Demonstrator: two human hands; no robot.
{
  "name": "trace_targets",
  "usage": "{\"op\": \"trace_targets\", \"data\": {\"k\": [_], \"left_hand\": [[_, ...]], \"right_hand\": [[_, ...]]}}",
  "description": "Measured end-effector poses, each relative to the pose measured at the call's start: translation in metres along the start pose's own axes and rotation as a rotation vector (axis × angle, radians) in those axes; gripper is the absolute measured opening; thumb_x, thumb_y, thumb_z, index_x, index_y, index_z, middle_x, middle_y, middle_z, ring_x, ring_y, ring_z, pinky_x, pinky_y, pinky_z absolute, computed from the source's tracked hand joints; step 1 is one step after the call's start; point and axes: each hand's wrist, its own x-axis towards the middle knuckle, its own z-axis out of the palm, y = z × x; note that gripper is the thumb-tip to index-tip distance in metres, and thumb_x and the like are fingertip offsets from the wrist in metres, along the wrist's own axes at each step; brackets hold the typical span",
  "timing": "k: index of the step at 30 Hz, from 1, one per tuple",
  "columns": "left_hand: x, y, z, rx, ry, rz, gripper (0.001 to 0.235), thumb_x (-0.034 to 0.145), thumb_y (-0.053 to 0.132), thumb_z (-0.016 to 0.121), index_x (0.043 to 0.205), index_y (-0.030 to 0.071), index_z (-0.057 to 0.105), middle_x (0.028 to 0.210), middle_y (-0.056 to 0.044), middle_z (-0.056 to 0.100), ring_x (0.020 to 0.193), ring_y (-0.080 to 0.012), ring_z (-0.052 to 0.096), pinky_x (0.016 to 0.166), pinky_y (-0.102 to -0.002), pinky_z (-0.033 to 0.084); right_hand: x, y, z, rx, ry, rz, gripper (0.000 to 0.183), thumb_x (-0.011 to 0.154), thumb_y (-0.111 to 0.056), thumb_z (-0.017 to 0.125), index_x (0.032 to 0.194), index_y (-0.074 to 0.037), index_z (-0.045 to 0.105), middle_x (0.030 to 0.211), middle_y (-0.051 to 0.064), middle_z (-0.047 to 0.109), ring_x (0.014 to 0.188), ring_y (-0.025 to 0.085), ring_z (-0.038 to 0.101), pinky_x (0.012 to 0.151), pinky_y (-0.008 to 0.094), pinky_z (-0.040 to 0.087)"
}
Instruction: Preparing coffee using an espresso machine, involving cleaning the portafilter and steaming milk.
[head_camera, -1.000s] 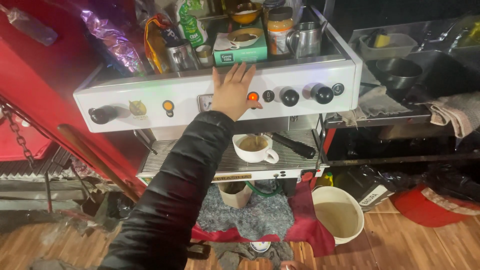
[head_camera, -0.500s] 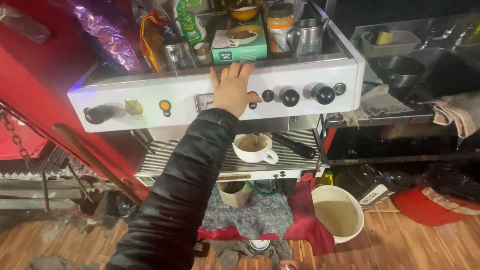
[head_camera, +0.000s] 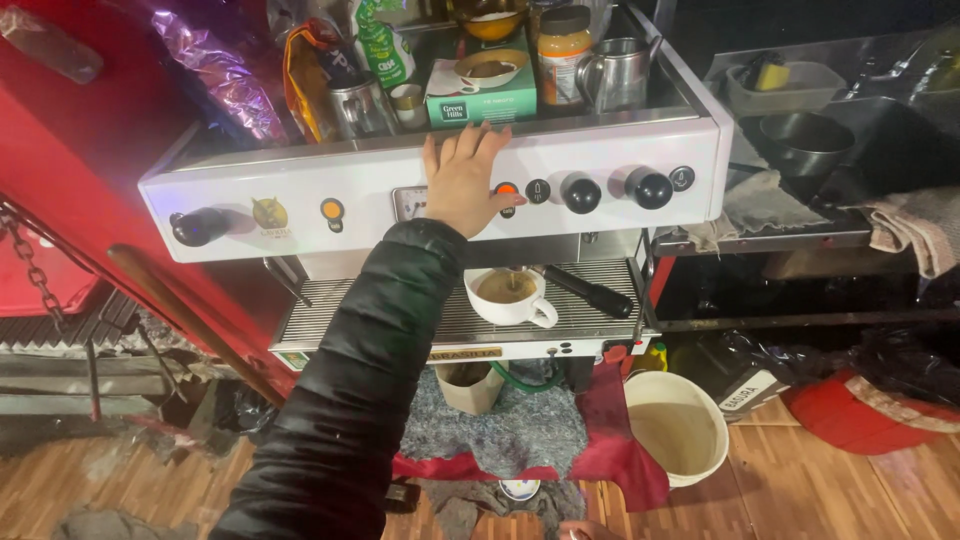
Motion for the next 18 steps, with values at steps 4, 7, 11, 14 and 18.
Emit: {"op": "trace_targets", "data": {"k": [4,7,11,14,18], "left_hand": [[0.0,0.003,0.001,0.002,-0.009,-0.03,0.095,0.065,0.042,0.093,0.146,0.02,0.049,0.15,-0.009,0.048,0.137,-0.0331,0.041,0.119,-0.065,0.01],[-0.001,0.002,0.002,-0.005,-0.002,-0.039,0.093,0.066,0.04,0.093,0.146,0.021,0.049,0.15,-0.008,0.049,0.137,-0.0318,0.042,0.121,-0.065,0.01],[-0.001,0.001,0.004,-0.008,0.019,-0.033,0.092,0.066,0.038,0.092,0.145,0.02,0.05,0.151,-0.009,0.049,0.139,-0.0311,0.041,0.12,-0.064,0.009],[-0.001,0.001,0.003,-0.022,0.008,-0.041,0.091,0.067,0.038,0.092,0.146,0.02,0.05,0.153,-0.01,0.047,0.14,-0.0313,0.04,0.121,-0.063,0.008],[-0.003,0.001,0.004,-0.012,0.015,-0.027,0.092,0.068,0.039,0.091,0.148,0.019,0.048,0.154,-0.012,0.046,0.142,-0.0323,0.039,0.121,-0.063,0.006]], "right_hand": [[-0.004,0.004,0.004,-0.049,0.03,-0.061,0.085,0.098,-0.064,0.05,0.15,0.002,0.043,0.143,0.021,0.064,0.138,0.028,0.06,0.117,0.039,0.044],[-0.008,0.009,0.009,-0.055,0.079,-0.132,0.079,0.1,-0.06,0.048,0.148,0.003,0.046,0.14,0.022,0.066,0.135,0.029,0.063,0.116,0.04,0.046],[-0.01,0.012,0.013,-0.103,0.182,-0.165,0.073,0.101,-0.056,0.048,0.145,0.002,0.05,0.135,0.019,0.07,0.13,0.027,0.068,0.112,0.039,0.049],[-0.004,0.008,0.008,-0.235,0.174,-0.175,0.065,0.103,-0.051,0.053,0.142,0.001,0.054,0.13,0.013,0.073,0.125,0.021,0.068,0.108,0.036,0.051],[0.0,0.003,0.006,-0.366,0.181,-0.167,0.055,0.103,-0.045,0.054,0.136,-0.003,0.064,0.117,0.008,0.076,0.111,0.017,0.07,0.097,0.032,0.053]]}}
